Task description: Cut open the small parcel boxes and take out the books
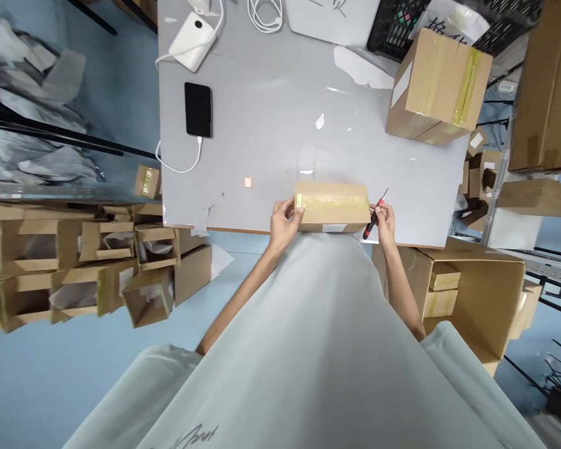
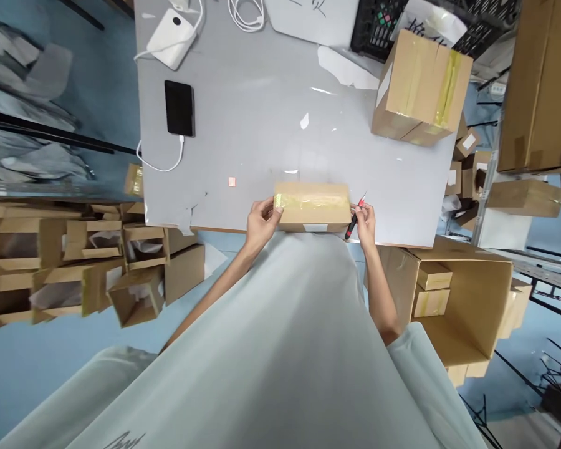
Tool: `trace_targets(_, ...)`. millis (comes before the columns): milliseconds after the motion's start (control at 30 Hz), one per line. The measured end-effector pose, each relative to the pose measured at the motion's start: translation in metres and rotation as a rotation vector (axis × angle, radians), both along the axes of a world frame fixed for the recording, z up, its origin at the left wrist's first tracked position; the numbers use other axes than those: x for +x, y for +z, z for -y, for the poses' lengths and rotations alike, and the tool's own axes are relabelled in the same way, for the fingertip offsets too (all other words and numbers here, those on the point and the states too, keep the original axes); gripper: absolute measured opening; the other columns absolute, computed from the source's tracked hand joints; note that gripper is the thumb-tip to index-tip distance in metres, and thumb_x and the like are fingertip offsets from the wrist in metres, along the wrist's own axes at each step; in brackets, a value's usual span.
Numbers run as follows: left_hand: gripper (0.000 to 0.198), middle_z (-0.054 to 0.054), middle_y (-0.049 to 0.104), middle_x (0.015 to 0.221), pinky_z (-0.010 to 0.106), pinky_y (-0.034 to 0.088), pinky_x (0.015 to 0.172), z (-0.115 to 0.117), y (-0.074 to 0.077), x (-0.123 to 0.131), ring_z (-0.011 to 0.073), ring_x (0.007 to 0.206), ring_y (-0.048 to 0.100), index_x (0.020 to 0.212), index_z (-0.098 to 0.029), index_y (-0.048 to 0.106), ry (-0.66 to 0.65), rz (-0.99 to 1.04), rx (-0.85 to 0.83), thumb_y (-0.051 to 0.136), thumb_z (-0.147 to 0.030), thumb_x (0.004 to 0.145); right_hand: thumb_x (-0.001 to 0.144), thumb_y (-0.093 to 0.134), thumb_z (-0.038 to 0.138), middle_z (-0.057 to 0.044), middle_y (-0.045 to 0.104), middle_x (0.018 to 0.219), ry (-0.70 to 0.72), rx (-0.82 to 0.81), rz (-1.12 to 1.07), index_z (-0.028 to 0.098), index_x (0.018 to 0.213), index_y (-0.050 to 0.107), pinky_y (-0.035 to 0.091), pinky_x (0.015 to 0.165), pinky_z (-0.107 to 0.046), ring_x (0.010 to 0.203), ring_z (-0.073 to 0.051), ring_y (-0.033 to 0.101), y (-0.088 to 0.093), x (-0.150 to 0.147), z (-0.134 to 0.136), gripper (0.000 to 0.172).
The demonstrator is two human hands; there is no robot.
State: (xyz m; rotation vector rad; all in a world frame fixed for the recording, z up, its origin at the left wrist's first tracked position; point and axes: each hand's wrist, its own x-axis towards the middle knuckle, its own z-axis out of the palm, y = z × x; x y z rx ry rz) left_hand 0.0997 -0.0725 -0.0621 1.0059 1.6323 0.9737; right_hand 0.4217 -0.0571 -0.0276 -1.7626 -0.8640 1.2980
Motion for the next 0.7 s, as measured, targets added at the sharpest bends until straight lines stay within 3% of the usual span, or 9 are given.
trace_targets(333, 0.070, 0.014, 0.063, 0.143, 0.050, 0.059, 0.123, 0.009, -0.010, -0.001, 0.0317, 0.138, 0.072, 0.144, -0.025, 0.068, -0.028, 0.026, 0.046, 0.078, -0.074, 0.096, 0.097, 0.069, 0.070, -0.016, 0.079, 0.141, 0.088, 0.053, 0.013, 0.030, 0.120, 0.050, 0.065, 0.105, -0.048, 0.125, -0.028, 0.080, -0.002, 0.004, -0.003, 0.050)
trace_targets(467, 0.070, 0.014, 0.064, 0.143, 0.049, 0.062, 0.117, 0.017, -0.018, -0.004, 0.0314, 0.136, 0.072, 0.143, -0.024, 0.068, -0.051, 0.008, 0.036, 0.080, -0.072, 0.094, 0.096, 0.071, 0.071, -0.013, 0.082, 0.129, 0.154, 0.061, 0.062, 0.029, 0.117, 0.052, 0.065, 0.106, -0.047, 0.115, -0.026, 0.081, 0.002, 0.013, -0.005, 0.050)
trace_targets(600, 0.089, 0.017, 0.062, 0.153, 0.049, 0.062, 0.115, 0.012, -0.021, -0.011, 0.0333, 0.140, 0.069, 0.163, -0.027, 0.054, -0.114, -0.001, 0.056, 0.084, -0.070, 0.092, 0.096, 0.075, 0.067, -0.009, 0.082, 0.118, 0.266, 0.156, 0.241, 0.029, 0.116, 0.056, 0.065, 0.102, -0.044, 0.107, -0.025, 0.080, 0.020, 0.025, -0.021, 0.047)
trace_targets(700, 0.088, 0.017, 0.056, 0.163, 0.050, 0.060, 0.118, 0.002, -0.018, -0.019, 0.0361, 0.150, 0.061, 0.166, -0.029, 0.053, -0.225, -0.005, 0.106, 0.083, -0.068, 0.093, 0.097, 0.078, 0.060, -0.007, 0.082, 0.114, 0.496, 0.205, 0.496, 0.027, 0.119, 0.064, 0.063, 0.096, -0.042, 0.101, -0.026, 0.078, 0.044, 0.023, -0.038, 0.042)
